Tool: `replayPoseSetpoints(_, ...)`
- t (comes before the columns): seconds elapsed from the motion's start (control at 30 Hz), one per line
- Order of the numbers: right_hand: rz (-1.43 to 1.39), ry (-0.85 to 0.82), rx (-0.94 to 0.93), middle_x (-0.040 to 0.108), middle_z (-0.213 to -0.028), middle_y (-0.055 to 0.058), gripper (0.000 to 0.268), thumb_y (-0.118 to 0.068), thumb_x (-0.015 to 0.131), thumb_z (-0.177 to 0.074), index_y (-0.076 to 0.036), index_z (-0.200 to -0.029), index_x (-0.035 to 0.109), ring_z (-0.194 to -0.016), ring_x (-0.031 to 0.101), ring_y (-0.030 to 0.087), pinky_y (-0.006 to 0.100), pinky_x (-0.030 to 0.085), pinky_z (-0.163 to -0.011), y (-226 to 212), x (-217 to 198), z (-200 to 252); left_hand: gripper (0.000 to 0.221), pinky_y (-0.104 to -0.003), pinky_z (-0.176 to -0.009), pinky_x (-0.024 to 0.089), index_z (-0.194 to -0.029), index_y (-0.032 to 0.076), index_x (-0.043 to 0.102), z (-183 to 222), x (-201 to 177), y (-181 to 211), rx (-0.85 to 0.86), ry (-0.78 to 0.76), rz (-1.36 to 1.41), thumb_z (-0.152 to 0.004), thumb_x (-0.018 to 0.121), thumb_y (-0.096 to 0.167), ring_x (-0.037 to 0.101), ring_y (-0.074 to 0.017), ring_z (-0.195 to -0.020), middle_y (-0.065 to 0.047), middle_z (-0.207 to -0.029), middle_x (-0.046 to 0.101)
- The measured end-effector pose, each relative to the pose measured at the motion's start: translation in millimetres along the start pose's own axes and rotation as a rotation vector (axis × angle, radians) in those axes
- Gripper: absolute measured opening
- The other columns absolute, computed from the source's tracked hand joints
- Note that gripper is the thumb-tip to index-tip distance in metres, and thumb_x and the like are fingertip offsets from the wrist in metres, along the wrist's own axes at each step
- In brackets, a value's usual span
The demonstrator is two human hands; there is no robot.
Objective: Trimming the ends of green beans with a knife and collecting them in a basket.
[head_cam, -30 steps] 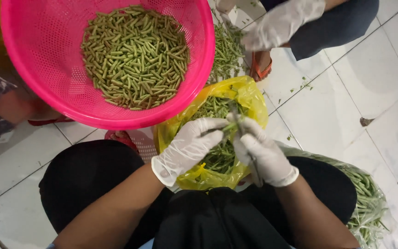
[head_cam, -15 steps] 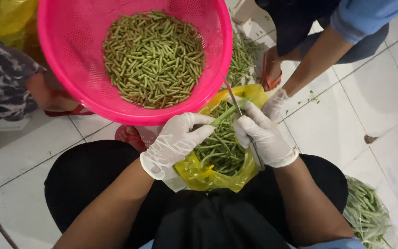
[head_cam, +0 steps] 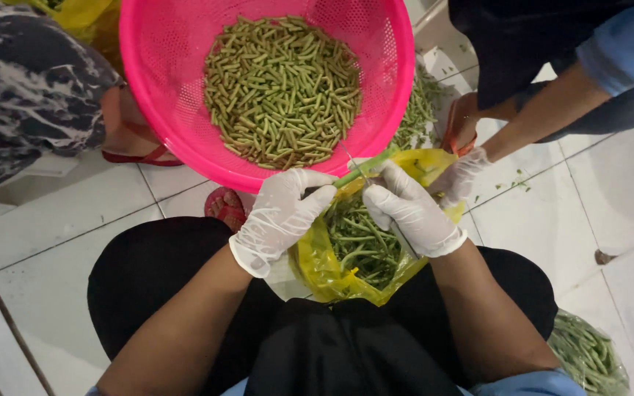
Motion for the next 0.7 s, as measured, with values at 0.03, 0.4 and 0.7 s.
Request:
replayPoseSetpoints(0.03, 0.0, -0.005, 0.003, 0.04, -0.059, 0.0, 0.031, -0.009, 0.051, -0.091, -0.003, -0.121, 0.047, -0.044, 0.04, 0.006, 0.017, 0.037, -0.039, -3, 5, -5, 0.026, -0.035, -0.091, 0.048, -0.102, 0.022, 0.07, -1, -2, -1, -0.002, 0.005, 0.002, -0.078, 0.068, 0.032, 0.062, -0.0232, -0.104, -0.004, -0.104, 0.07)
replayPoseSetpoints(0.4, 0.045, 0.074, 0.103, 0.037, -0.053, -0.003, 0.016, -0.021, 0.053, -0.093, -0.01, -0.103, 0.05, -0.036, 0.036, 0.006, 0.018, 0.03, -0.03, 9, 13, -58, 0.024, -0.031, -0.083, 0.052, -0.102, 0.023, 0.069, -33, -20, -10, 0.005, 0.092, -0.102, -0.08, 0.066, 0.031, 0.066, -0.0198, -0.095, -0.003, -0.098, 0.07)
replayPoseSetpoints(0.7, -0.018, 0.208, 0.116, 0.037, -0.052, -0.004, 0.02, -0.027, 0.054, -0.093, -0.007, -0.096, 0.053, -0.036, 0.036, 0.002, 0.017, 0.031, -0.029, 18, -2, -67, 0.025, -0.021, -0.058, 0.051, -0.098, 0.014, 0.071, -51, -15, -22, -0.049, 0.059, 0.11, -0.076, 0.06, 0.02, 0.063, -0.0066, -0.058, -0.002, -0.07, 0.069)
Point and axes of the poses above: each hand's wrist, its own z-axis away from the middle knuckle, its own x-axis out of the palm, y = z × x, the point moved 9 cm from there along -z, towards the middle knuckle
